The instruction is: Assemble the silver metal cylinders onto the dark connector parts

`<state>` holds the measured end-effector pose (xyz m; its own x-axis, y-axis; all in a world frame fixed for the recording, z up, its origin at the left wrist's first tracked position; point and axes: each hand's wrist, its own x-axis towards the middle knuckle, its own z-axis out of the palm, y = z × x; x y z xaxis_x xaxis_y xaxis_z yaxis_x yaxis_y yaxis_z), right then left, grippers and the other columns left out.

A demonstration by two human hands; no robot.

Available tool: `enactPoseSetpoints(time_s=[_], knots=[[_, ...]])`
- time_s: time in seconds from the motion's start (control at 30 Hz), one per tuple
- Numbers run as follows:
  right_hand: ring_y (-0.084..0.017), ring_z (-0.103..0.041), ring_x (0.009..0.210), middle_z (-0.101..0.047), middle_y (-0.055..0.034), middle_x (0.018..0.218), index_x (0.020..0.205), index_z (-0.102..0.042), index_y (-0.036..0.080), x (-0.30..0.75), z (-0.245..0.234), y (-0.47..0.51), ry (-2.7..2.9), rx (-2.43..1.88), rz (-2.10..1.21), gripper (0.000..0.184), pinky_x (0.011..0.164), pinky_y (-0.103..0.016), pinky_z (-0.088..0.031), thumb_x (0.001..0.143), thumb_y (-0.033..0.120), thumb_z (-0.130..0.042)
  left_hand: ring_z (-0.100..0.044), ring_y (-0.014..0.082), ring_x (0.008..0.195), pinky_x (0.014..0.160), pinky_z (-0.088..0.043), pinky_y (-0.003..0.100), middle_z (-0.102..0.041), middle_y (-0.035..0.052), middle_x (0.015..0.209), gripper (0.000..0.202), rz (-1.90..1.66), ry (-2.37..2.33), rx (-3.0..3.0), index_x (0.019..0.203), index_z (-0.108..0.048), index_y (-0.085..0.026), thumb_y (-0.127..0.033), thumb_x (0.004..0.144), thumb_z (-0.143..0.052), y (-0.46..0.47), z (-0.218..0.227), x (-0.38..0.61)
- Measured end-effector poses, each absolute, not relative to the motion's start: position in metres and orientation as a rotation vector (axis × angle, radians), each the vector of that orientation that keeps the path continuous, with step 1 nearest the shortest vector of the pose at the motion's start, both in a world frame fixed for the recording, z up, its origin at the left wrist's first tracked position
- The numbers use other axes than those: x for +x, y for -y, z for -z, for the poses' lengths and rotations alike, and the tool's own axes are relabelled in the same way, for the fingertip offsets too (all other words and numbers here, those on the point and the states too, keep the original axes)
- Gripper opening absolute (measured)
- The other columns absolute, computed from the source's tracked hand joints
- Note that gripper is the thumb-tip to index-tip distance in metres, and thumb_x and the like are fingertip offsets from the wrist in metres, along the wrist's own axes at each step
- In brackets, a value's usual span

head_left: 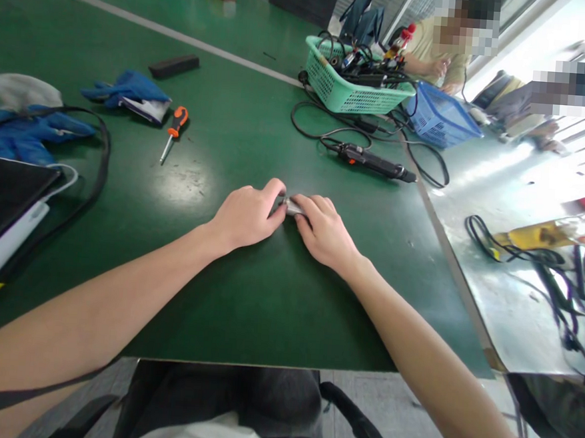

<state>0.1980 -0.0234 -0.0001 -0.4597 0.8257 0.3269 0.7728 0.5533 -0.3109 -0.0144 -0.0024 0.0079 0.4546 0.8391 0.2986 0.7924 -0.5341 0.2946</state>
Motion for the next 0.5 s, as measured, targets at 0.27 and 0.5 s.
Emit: enactPoseSetpoints(time_s=[0.27, 0.5], knots=[[-0.031, -0.057, 0.113, -0.063, -0.0131, 0.126, 0.144, -0.052, 0.023, 0.1975, 0.0015, 0.0216, 2.394, -1.264, -0.155, 0.041, 0.103, -0.05, -0.05, 0.105, 0.024, -0.039, -0.072, 0.0268, 0.077, 0.07, -0.049, 0.036, -0.077, 0.0107, 0.092, 0.039, -0.481, -1.493, 2.664, 0.125, -0.063, -0.017, -0.036, 0.102, -0.038, 0.0001, -0.0082, -0.0113], [-0.032, -0.056, 0.12, -0.062, -0.0137, 0.133, 0.145, -0.052, 0.023, 0.1991, 0.0006, 0.0227, 2.342, -1.252, -0.194, 0.042, 0.108, -0.053, -0.048, 0.105, 0.033, -0.046, -0.072, 0.0292, 0.078, 0.072, -0.049, 0.04, -0.077, 0.0113, 0.09, 0.037, -0.463, -1.432, 2.68, 0.118, -0.065, -0.016, -0.036, 0.1, -0.041, -0.0036, -0.0073, -0.0113]])
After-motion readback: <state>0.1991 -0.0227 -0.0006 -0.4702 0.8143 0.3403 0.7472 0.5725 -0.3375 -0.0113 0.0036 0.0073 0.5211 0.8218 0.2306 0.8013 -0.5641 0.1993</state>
